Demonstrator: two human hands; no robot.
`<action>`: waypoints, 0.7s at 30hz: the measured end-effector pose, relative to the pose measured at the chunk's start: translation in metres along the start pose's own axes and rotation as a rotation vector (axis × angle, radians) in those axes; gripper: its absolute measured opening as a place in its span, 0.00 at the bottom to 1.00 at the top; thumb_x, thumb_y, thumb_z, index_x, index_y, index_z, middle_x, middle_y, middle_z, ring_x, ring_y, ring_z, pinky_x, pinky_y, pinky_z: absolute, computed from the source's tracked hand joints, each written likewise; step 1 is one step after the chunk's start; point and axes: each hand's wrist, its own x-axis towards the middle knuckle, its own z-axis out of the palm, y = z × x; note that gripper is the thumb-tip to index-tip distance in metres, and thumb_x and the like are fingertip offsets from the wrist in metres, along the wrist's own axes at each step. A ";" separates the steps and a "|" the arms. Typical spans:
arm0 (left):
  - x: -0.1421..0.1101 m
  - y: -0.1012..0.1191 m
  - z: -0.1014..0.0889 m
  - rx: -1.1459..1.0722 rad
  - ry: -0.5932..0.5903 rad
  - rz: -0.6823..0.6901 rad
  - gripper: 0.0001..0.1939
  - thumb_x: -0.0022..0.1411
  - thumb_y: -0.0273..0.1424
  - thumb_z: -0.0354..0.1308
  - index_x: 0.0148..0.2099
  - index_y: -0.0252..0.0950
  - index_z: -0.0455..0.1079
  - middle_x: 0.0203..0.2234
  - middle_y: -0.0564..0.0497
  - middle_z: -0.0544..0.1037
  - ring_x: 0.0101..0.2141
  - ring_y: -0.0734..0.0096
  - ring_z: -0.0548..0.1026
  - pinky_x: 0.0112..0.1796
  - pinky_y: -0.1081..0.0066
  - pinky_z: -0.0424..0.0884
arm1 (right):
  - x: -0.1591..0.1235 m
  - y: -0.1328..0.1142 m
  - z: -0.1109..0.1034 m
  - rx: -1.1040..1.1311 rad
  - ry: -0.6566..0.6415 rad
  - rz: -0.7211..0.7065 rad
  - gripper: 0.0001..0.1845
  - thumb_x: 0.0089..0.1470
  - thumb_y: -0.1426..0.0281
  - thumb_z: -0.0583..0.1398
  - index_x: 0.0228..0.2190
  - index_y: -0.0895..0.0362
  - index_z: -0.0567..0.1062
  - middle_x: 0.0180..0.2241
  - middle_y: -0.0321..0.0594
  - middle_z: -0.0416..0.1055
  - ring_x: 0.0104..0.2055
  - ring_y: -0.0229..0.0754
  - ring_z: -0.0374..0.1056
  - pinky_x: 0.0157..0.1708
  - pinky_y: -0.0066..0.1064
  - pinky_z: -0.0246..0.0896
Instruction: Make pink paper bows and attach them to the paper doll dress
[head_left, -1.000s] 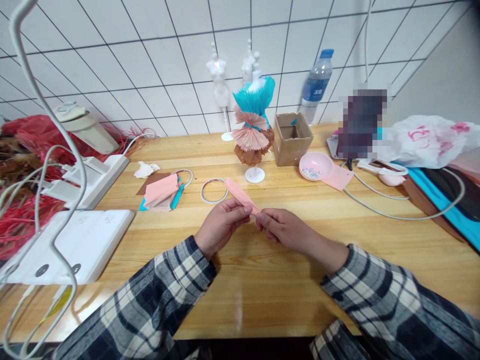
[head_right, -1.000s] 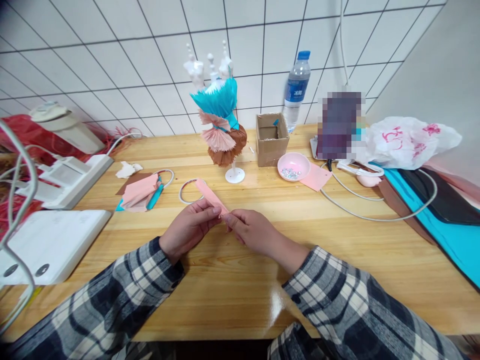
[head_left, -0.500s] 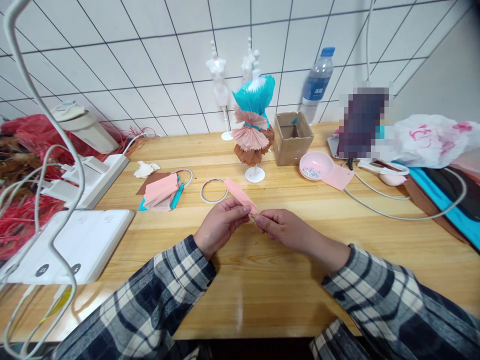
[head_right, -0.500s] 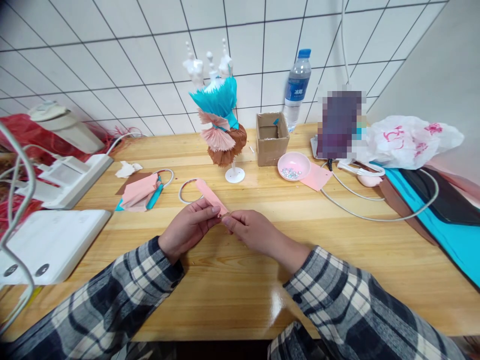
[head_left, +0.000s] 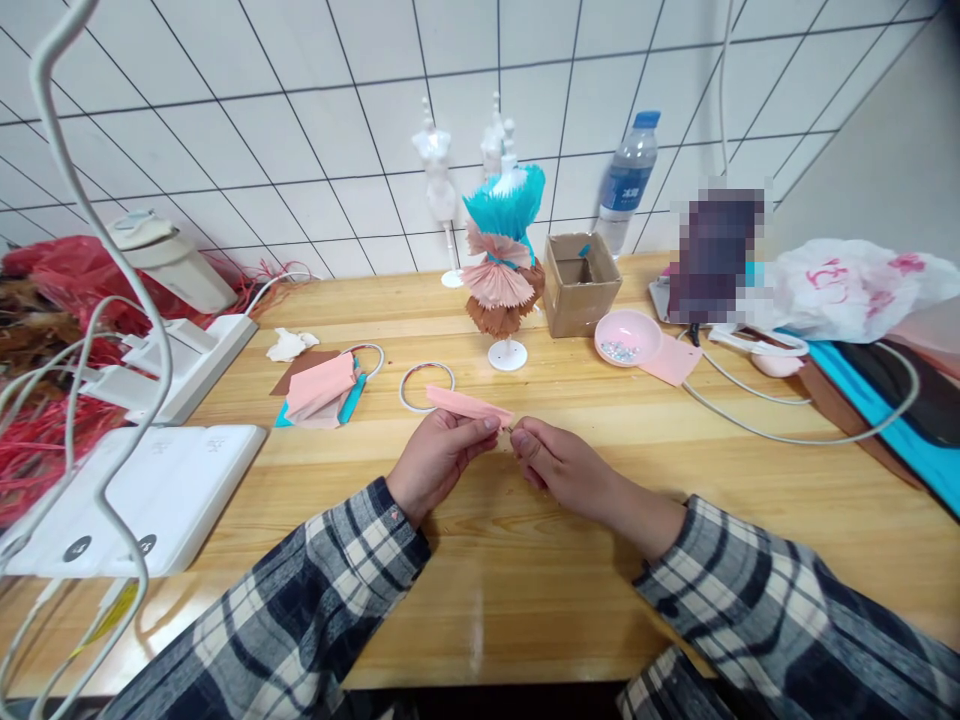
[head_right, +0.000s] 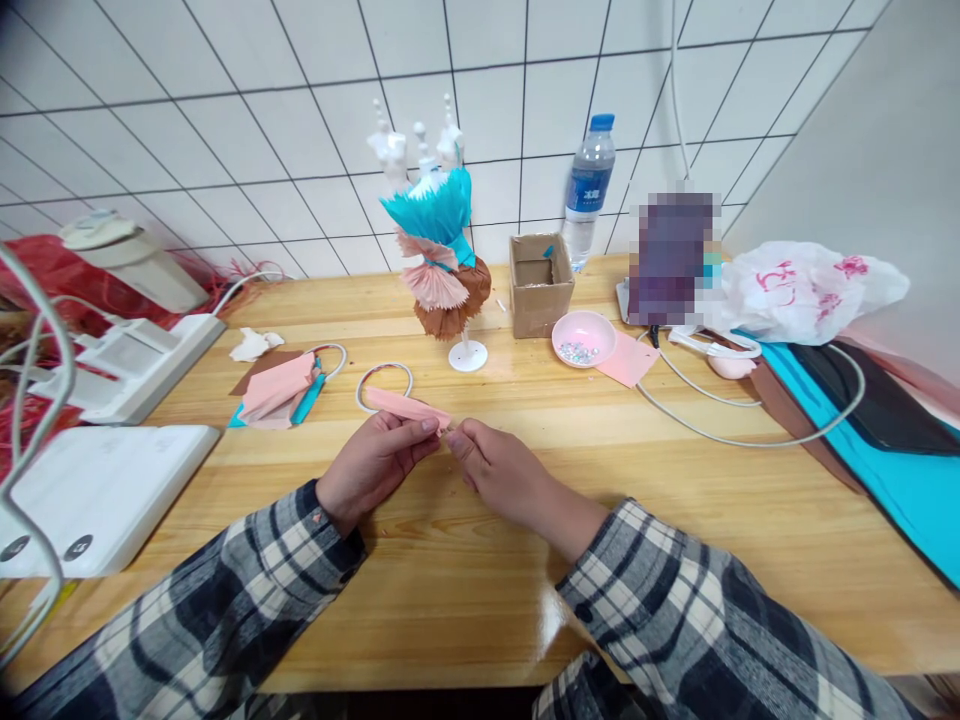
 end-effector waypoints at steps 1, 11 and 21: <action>0.000 0.000 0.000 0.011 -0.012 0.003 0.09 0.49 0.28 0.69 0.35 0.31 0.77 0.33 0.47 0.81 0.34 0.74 0.76 0.38 0.75 0.70 | 0.000 0.000 0.000 0.000 0.000 -0.002 0.24 0.64 0.51 0.42 0.27 0.54 0.60 0.19 0.30 0.60 0.22 0.35 0.58 0.25 0.28 0.52; 0.000 0.000 0.001 0.043 -0.032 0.010 0.10 0.51 0.28 0.68 0.36 0.30 0.77 0.34 0.47 0.81 0.35 0.72 0.76 0.38 0.74 0.69 | 0.000 -0.001 0.000 0.002 -0.011 -0.011 0.24 0.64 0.52 0.42 0.25 0.54 0.61 0.19 0.30 0.60 0.22 0.35 0.58 0.26 0.29 0.53; 0.000 -0.001 -0.001 0.001 -0.007 0.001 0.09 0.51 0.28 0.68 0.36 0.31 0.76 0.34 0.48 0.80 0.35 0.75 0.75 0.38 0.76 0.70 | 0.001 -0.002 -0.002 -0.001 -0.042 0.008 0.23 0.64 0.52 0.44 0.25 0.54 0.60 0.19 0.30 0.59 0.22 0.35 0.57 0.25 0.28 0.52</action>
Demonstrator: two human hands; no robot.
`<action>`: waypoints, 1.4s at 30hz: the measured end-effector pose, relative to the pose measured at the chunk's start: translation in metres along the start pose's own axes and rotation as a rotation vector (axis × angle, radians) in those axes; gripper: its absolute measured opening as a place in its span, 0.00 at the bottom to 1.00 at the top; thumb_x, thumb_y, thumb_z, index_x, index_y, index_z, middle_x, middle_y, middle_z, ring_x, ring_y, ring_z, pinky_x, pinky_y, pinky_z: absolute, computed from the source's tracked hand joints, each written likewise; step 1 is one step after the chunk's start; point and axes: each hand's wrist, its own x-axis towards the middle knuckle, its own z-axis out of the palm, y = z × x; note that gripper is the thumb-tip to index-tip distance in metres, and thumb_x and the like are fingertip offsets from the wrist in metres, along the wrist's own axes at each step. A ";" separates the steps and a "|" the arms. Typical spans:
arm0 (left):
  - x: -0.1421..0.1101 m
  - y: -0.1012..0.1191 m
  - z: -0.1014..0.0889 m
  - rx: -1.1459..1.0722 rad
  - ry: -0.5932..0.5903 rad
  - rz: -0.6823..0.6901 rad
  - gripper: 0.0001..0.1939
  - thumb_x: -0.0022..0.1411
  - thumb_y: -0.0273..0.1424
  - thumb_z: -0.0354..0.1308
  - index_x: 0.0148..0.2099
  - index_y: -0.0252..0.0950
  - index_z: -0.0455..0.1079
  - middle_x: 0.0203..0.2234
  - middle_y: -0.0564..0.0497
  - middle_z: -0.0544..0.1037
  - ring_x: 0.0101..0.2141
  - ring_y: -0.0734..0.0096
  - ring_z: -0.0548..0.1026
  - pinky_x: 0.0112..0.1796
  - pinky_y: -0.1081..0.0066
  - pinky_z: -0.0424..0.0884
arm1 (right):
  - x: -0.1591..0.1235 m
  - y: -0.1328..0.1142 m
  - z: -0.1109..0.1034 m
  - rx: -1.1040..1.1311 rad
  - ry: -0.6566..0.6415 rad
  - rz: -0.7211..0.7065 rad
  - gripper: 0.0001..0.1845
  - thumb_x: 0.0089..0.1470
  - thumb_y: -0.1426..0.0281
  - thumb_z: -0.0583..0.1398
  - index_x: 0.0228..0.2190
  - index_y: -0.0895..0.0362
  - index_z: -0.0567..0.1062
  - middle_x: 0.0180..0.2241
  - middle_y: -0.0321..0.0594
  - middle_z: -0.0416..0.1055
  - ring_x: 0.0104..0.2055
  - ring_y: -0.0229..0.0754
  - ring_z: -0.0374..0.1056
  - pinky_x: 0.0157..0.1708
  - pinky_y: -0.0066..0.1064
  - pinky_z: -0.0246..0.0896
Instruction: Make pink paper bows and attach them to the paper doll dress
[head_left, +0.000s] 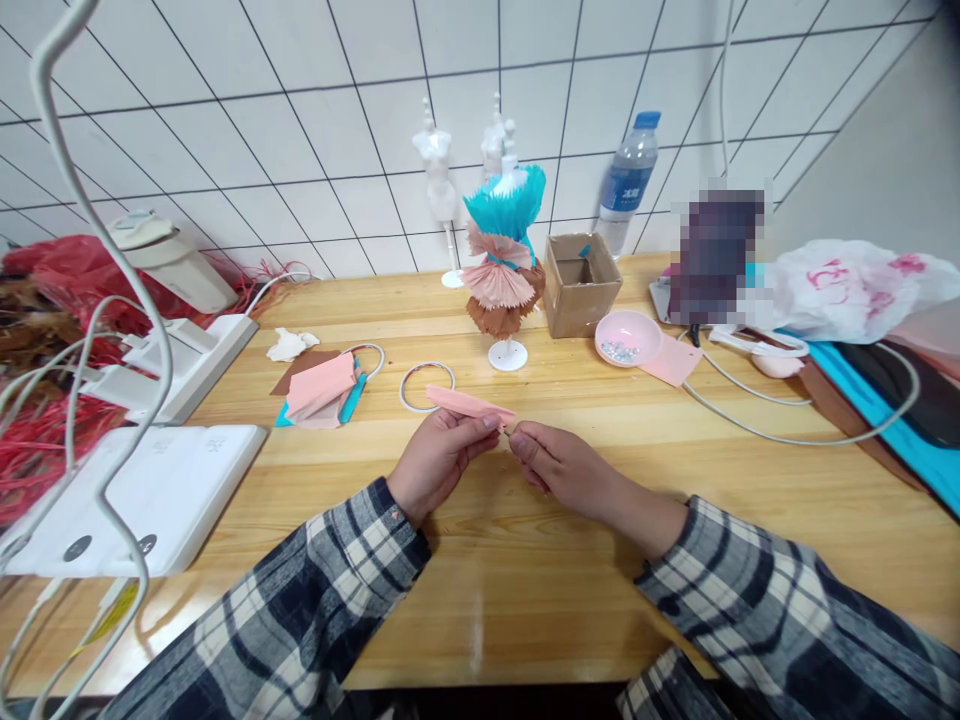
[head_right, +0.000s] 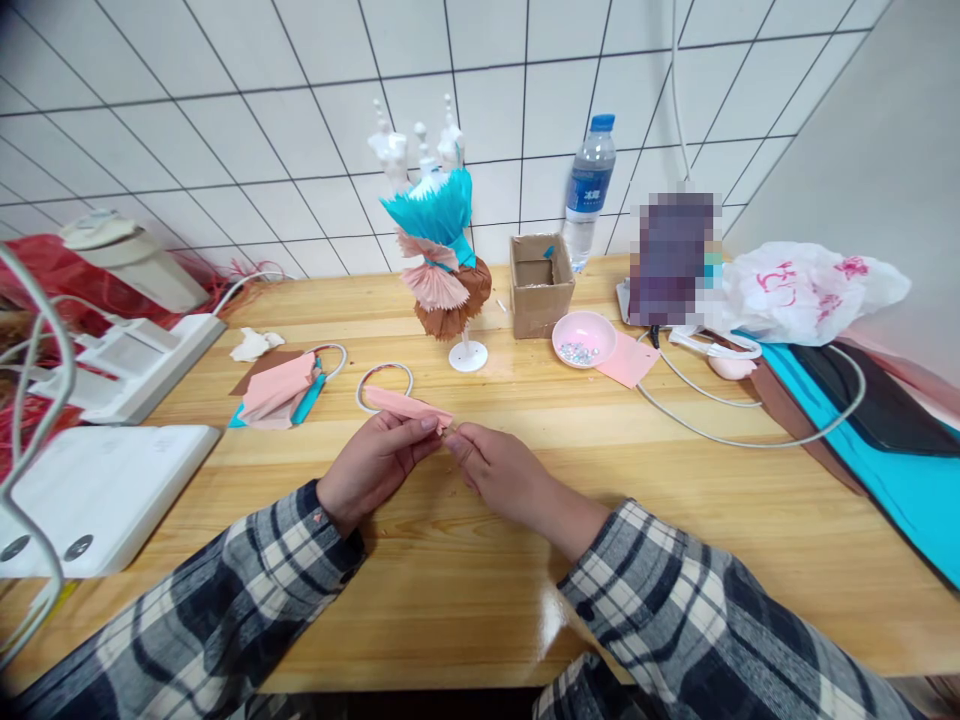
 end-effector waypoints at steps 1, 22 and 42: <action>0.000 0.000 0.000 -0.011 0.005 0.004 0.09 0.51 0.28 0.67 0.36 0.31 0.76 0.34 0.49 0.80 0.34 0.75 0.75 0.38 0.77 0.70 | 0.000 0.000 0.000 0.000 0.000 -0.001 0.23 0.64 0.52 0.44 0.25 0.54 0.60 0.19 0.30 0.59 0.22 0.35 0.57 0.25 0.28 0.52; 0.000 0.000 0.000 0.058 -0.057 0.031 0.07 0.52 0.29 0.66 0.34 0.32 0.74 0.30 0.50 0.77 0.32 0.73 0.73 0.38 0.72 0.68 | 0.002 -0.003 -0.004 0.079 -0.041 0.087 0.22 0.63 0.53 0.44 0.27 0.55 0.63 0.16 0.29 0.59 0.19 0.34 0.56 0.22 0.27 0.52; -0.001 0.001 0.001 0.011 -0.063 0.001 0.07 0.52 0.28 0.66 0.34 0.32 0.74 0.29 0.52 0.78 0.31 0.77 0.74 0.38 0.76 0.69 | 0.002 -0.003 -0.006 0.154 -0.083 0.115 0.24 0.59 0.49 0.48 0.24 0.55 0.60 0.18 0.29 0.56 0.19 0.33 0.52 0.20 0.26 0.48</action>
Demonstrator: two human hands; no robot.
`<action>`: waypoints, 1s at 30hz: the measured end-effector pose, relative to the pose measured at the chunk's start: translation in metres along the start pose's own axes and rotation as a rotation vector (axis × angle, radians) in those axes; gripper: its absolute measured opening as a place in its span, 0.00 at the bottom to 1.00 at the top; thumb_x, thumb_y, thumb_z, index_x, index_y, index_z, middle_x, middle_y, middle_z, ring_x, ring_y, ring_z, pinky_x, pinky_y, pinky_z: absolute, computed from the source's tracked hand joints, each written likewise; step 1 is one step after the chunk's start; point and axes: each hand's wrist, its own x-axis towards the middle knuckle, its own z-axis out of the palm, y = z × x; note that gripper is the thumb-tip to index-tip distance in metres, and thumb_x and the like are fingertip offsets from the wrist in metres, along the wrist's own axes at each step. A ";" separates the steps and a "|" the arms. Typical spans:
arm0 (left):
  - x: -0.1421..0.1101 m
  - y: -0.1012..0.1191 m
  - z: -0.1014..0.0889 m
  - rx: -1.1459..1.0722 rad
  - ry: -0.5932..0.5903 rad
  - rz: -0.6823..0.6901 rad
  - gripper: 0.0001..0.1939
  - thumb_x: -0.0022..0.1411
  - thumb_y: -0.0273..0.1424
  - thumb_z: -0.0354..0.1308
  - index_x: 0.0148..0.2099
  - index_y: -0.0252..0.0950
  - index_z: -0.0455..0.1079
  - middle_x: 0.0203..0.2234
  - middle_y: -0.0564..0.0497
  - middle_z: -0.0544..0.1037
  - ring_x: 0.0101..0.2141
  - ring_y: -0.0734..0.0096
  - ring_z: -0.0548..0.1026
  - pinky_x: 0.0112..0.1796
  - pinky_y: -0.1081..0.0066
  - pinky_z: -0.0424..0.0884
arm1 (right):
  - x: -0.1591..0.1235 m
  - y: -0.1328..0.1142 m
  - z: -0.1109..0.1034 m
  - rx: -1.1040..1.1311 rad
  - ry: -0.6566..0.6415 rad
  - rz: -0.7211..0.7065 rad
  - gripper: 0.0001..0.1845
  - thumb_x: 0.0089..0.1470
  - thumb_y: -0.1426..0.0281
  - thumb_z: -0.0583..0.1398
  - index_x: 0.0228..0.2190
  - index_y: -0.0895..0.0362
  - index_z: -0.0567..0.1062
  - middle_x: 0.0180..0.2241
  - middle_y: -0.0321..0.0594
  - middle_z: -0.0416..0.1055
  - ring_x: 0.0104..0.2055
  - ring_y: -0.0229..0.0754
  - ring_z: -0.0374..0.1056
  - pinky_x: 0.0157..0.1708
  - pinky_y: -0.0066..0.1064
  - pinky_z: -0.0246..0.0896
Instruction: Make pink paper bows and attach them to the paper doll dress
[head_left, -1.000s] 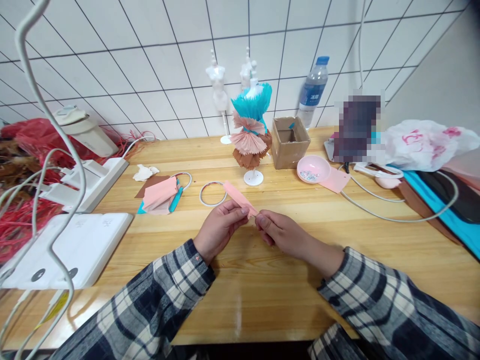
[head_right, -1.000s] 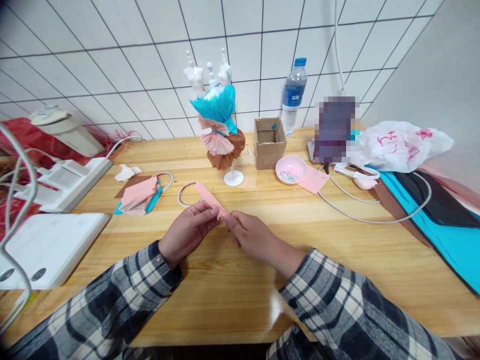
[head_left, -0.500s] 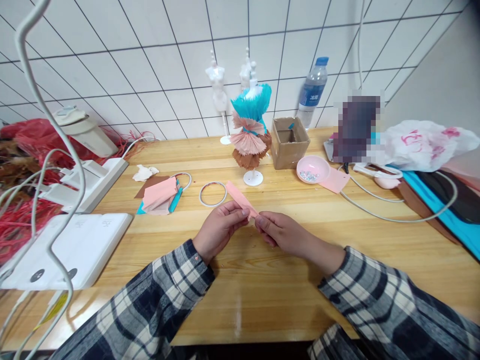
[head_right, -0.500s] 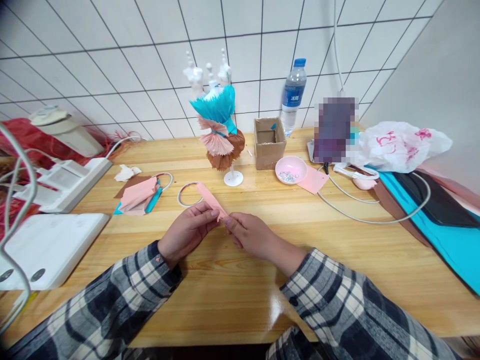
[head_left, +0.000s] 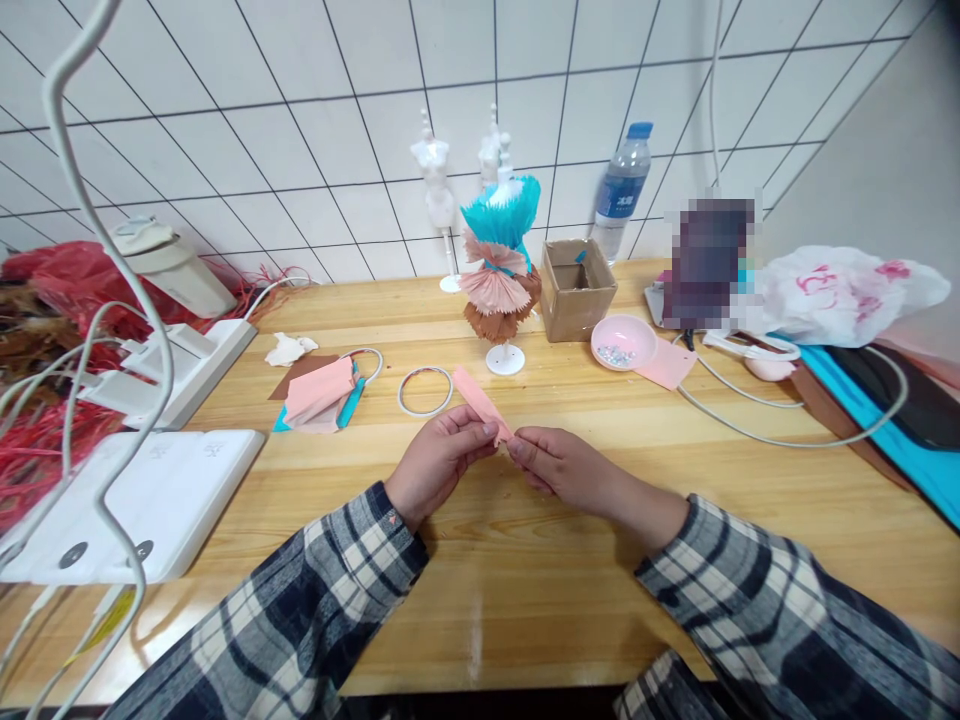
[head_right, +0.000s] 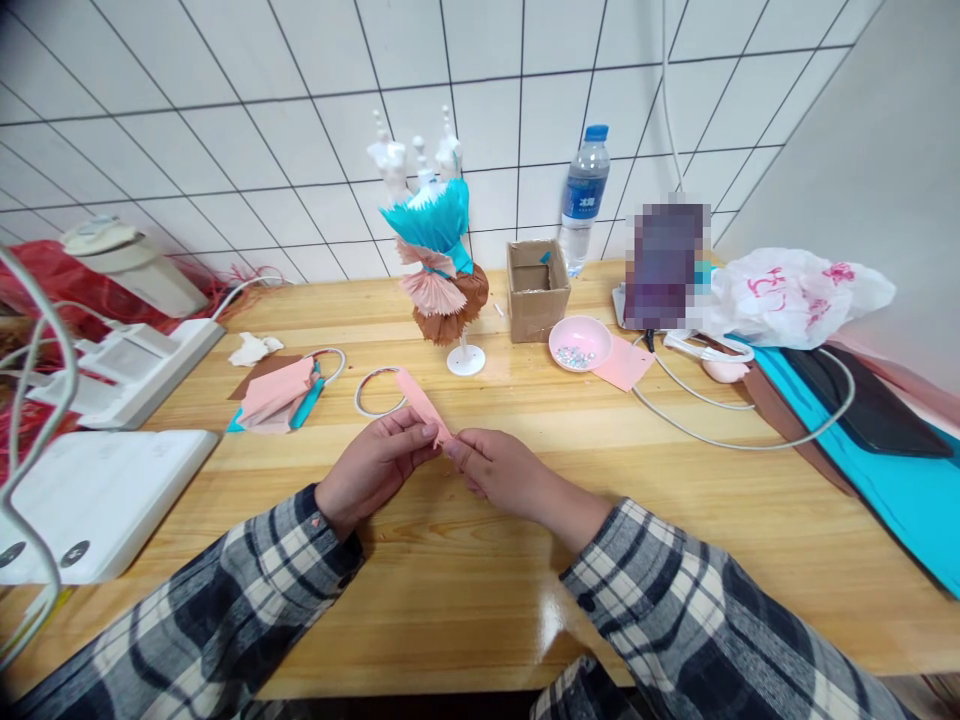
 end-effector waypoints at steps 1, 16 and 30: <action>0.000 0.000 0.000 0.004 0.003 -0.002 0.07 0.52 0.28 0.66 0.34 0.32 0.74 0.29 0.51 0.78 0.31 0.77 0.74 0.37 0.76 0.69 | 0.000 0.000 0.000 -0.003 -0.001 0.003 0.24 0.59 0.49 0.49 0.24 0.55 0.60 0.18 0.29 0.56 0.19 0.33 0.52 0.21 0.26 0.47; -0.001 0.001 0.000 -0.047 0.076 0.023 0.08 0.50 0.26 0.68 0.34 0.32 0.75 0.31 0.50 0.79 0.33 0.76 0.75 0.36 0.78 0.71 | -0.002 0.006 0.007 -0.199 0.114 -0.145 0.25 0.64 0.51 0.41 0.26 0.54 0.61 0.20 0.31 0.62 0.23 0.36 0.60 0.28 0.29 0.54; -0.001 0.002 0.004 0.012 0.034 0.019 0.08 0.50 0.27 0.68 0.34 0.31 0.77 0.31 0.48 0.80 0.33 0.74 0.76 0.37 0.76 0.70 | 0.000 0.008 0.008 -0.171 0.136 -0.129 0.26 0.64 0.51 0.41 0.26 0.55 0.62 0.19 0.31 0.63 0.23 0.35 0.60 0.28 0.28 0.54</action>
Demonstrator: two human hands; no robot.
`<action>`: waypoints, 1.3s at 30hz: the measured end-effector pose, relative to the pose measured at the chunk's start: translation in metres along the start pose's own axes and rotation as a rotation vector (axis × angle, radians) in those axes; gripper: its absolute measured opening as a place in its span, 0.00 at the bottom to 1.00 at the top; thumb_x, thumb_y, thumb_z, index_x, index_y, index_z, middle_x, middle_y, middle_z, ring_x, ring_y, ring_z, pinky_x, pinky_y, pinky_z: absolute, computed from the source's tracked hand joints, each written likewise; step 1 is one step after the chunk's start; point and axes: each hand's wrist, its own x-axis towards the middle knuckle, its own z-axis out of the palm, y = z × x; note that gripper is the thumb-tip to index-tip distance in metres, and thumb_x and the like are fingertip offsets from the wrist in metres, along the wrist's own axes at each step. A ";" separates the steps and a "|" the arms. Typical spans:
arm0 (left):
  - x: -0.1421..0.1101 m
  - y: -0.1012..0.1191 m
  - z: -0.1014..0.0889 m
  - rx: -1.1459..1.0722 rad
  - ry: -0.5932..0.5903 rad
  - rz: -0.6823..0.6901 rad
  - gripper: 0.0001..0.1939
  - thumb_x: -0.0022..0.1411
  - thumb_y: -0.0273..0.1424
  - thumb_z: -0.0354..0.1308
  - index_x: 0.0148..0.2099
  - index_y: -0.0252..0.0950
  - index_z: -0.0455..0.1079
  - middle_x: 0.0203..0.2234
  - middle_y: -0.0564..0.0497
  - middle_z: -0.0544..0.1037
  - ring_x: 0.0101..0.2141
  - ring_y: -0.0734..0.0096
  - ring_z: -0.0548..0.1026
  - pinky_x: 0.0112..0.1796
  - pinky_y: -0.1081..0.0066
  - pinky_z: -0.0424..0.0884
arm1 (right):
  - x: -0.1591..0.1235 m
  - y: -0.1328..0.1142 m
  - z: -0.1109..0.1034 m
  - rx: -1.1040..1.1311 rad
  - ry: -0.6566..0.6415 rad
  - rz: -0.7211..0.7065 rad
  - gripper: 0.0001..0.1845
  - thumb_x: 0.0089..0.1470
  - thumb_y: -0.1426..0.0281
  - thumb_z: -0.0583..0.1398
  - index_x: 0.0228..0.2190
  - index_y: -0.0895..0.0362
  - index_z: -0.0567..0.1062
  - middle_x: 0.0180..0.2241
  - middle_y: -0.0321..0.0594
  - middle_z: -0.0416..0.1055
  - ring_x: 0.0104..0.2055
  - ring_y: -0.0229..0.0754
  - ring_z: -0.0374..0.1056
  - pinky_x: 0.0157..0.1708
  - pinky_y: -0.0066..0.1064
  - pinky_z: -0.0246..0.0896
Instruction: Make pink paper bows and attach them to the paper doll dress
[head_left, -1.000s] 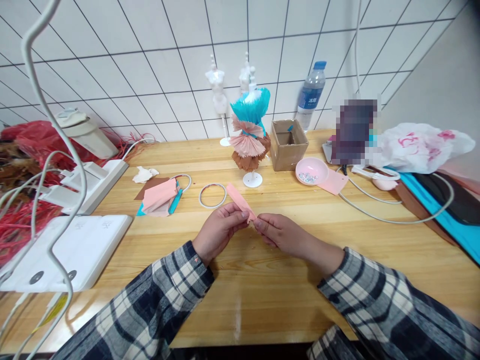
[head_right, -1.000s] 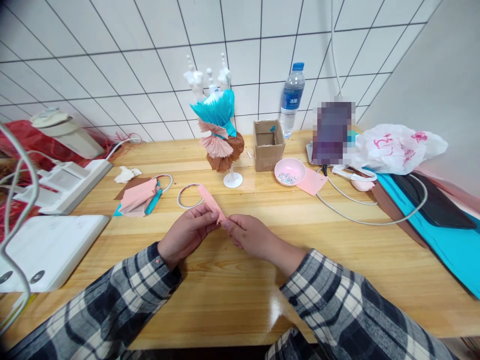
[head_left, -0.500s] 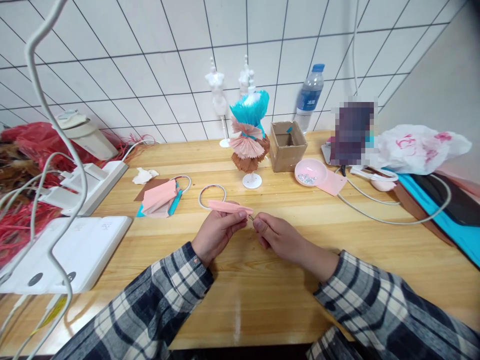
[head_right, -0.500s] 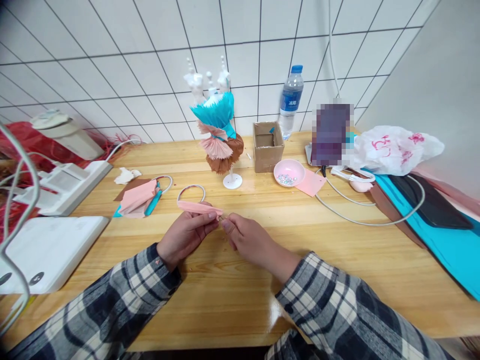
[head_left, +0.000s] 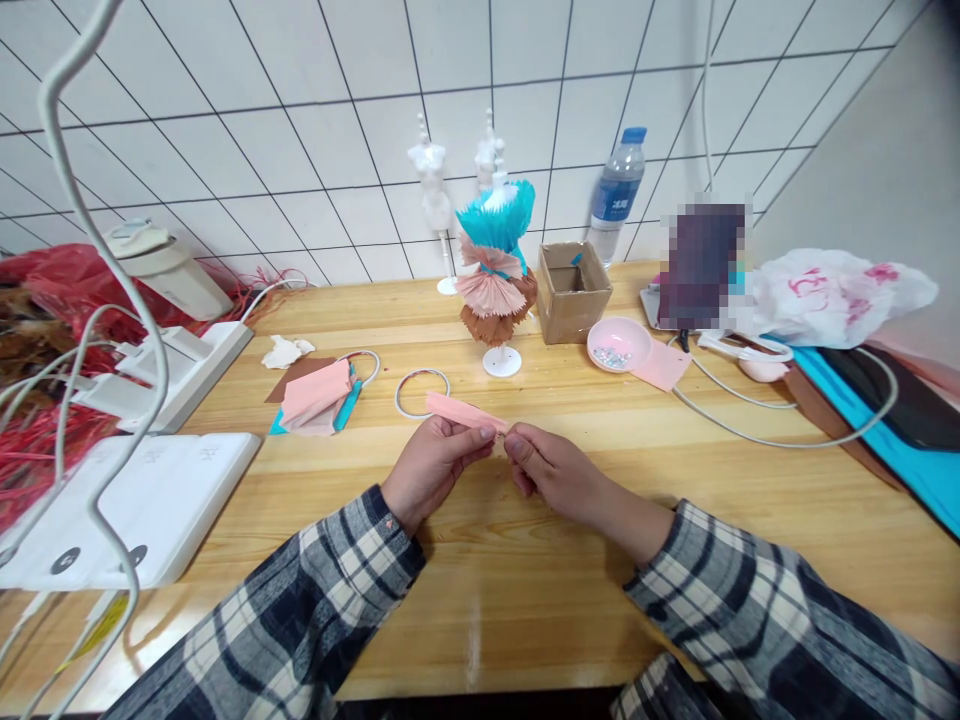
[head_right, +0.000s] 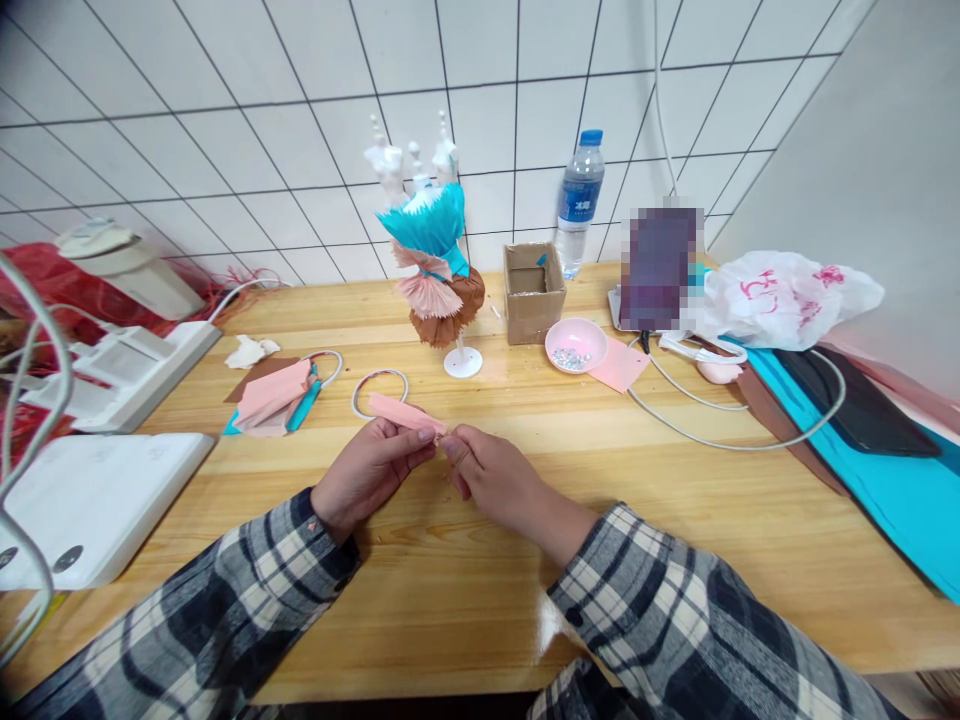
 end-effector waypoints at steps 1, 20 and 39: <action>0.000 0.000 0.000 0.002 -0.002 0.002 0.08 0.50 0.27 0.68 0.34 0.31 0.77 0.31 0.48 0.80 0.33 0.74 0.76 0.37 0.76 0.70 | 0.000 0.000 0.000 0.003 -0.001 0.002 0.26 0.64 0.51 0.41 0.26 0.55 0.62 0.19 0.31 0.63 0.23 0.35 0.60 0.28 0.28 0.54; 0.001 -0.002 -0.004 -0.067 0.032 0.006 0.06 0.53 0.27 0.66 0.35 0.33 0.74 0.29 0.53 0.77 0.30 0.79 0.73 0.35 0.79 0.69 | -0.001 -0.003 -0.004 0.030 -0.050 0.056 0.25 0.64 0.51 0.43 0.27 0.55 0.63 0.19 0.30 0.63 0.23 0.35 0.59 0.27 0.27 0.54; 0.002 -0.004 -0.004 0.009 0.028 0.018 0.08 0.52 0.28 0.67 0.35 0.32 0.72 0.29 0.51 0.77 0.31 0.77 0.74 0.36 0.77 0.69 | 0.000 -0.007 -0.008 0.040 -0.090 0.085 0.22 0.63 0.54 0.45 0.26 0.55 0.61 0.17 0.30 0.60 0.20 0.35 0.57 0.24 0.27 0.52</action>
